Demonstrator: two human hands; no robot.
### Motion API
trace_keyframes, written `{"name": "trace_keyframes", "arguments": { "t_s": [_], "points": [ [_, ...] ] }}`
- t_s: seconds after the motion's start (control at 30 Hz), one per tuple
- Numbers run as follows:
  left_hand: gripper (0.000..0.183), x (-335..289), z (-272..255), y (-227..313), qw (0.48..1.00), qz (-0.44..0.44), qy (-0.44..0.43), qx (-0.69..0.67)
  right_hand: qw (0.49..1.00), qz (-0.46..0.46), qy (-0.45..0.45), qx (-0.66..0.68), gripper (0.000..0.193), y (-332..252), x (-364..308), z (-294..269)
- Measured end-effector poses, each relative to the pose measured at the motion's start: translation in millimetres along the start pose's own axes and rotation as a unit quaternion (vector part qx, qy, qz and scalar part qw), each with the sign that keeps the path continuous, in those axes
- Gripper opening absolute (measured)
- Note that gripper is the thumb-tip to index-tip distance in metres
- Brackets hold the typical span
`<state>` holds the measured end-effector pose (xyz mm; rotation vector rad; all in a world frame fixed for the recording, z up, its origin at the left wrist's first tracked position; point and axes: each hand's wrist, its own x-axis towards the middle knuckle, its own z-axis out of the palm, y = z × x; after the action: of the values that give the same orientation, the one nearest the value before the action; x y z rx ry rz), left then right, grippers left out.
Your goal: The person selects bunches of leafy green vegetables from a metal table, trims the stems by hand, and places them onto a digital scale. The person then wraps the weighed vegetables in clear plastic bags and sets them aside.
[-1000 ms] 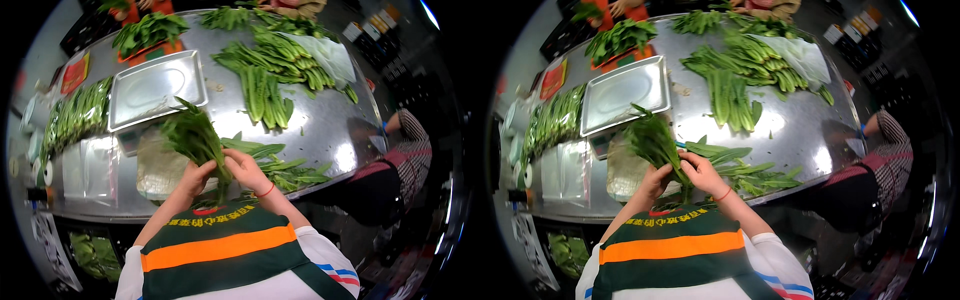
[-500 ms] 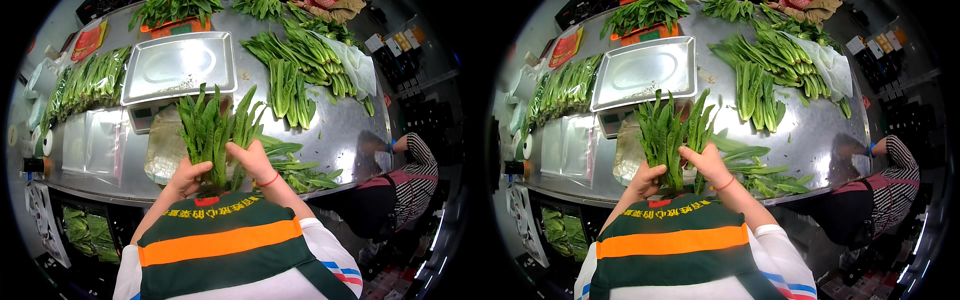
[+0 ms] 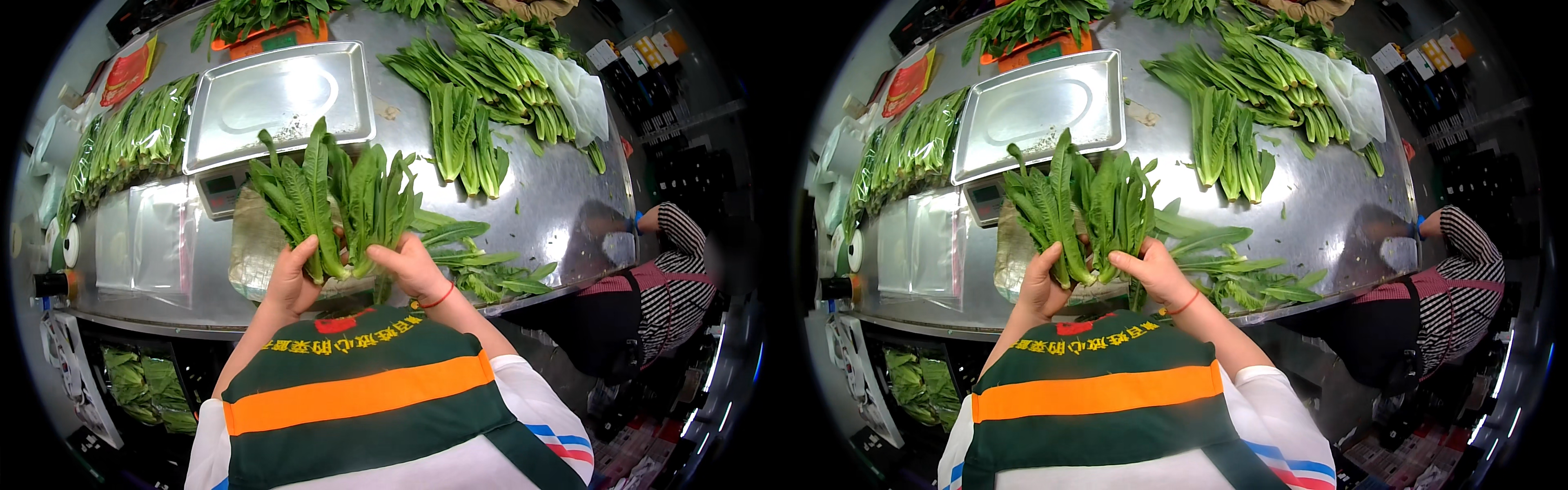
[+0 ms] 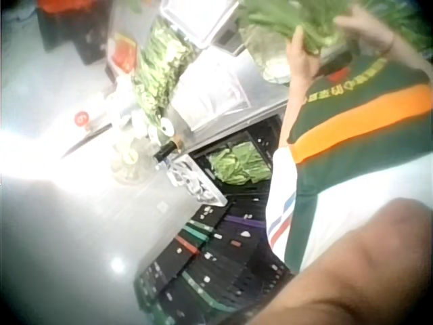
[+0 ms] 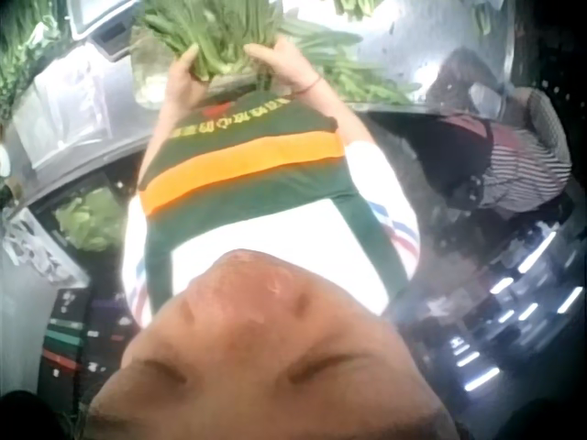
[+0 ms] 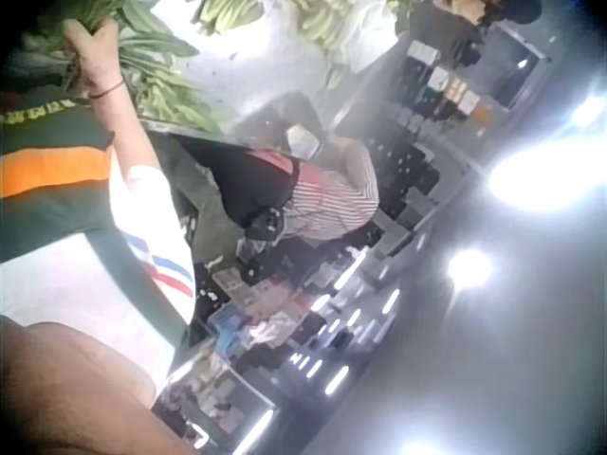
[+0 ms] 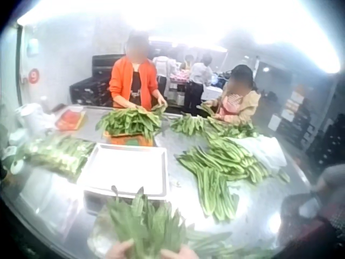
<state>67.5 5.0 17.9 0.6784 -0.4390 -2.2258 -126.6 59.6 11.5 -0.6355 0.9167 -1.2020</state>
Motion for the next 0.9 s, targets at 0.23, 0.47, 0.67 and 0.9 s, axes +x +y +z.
{"name": "trace_keyframes", "arguments": {
  "t_s": [0.23,0.47,0.67,0.9],
  "points": [
    [0.051,3,12,-17,0.960,0.095,0.039,0.259,0.990,-0.031,0.027,-0.132,0.048,2,2,11],
    [0.047,0,5,-10,0.977,0.021,0.025,0.210,0.995,-0.026,0.051,-0.076,0.048,-8,3,18],
    [0.040,-6,14,-4,0.994,0.001,0.014,0.105,0.994,0.000,0.043,0.105,0.045,-2,0,7],
    [0.041,-7,10,-6,0.993,-0.006,0.030,0.111,0.994,-0.009,0.026,0.105,0.044,-1,-4,10]
  ]
}}
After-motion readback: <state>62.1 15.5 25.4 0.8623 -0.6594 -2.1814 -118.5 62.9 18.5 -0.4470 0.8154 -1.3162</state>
